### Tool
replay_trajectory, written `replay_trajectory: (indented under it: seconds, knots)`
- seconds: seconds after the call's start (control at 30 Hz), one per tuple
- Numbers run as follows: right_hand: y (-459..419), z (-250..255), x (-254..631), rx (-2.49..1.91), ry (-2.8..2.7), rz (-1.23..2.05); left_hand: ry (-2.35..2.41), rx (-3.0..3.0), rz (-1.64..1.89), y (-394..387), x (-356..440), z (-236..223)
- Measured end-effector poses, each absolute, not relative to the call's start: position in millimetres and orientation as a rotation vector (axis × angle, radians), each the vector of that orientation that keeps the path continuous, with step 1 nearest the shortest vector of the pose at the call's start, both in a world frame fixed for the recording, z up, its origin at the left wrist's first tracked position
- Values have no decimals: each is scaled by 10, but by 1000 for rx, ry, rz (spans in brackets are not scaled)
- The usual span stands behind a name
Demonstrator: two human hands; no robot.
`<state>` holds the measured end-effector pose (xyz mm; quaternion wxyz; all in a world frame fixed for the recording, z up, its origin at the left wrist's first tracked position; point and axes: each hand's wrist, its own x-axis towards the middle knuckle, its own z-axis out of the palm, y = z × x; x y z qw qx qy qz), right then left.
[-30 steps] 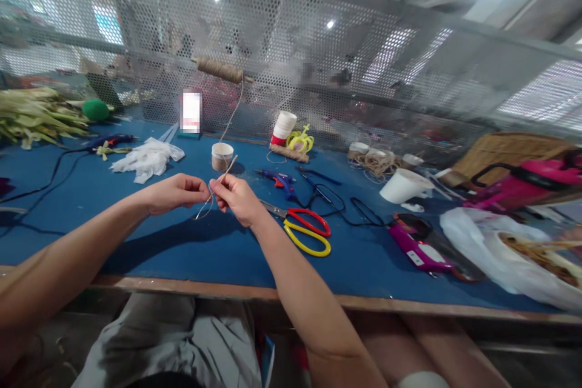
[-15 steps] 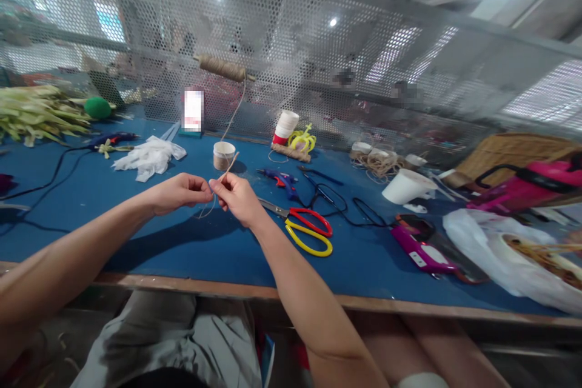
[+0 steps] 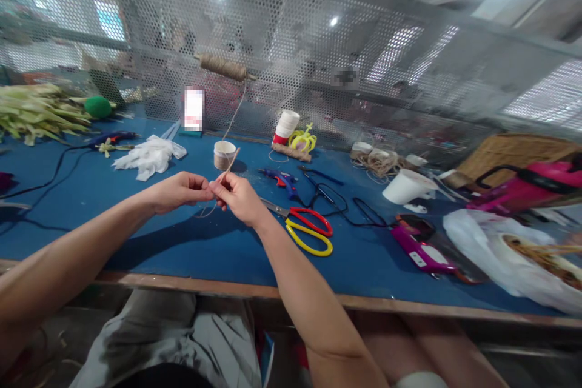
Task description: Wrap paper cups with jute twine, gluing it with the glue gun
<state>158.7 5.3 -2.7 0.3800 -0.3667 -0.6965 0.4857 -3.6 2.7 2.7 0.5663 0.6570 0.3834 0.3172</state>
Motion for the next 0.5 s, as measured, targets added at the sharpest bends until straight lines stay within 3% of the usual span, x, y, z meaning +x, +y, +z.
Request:
replay_trajectory:
  seconds: [0.5]
  knots:
    - [61, -42, 1584, -1115, -1845, 1072, 972, 1734, 758, 53, -43, -32]
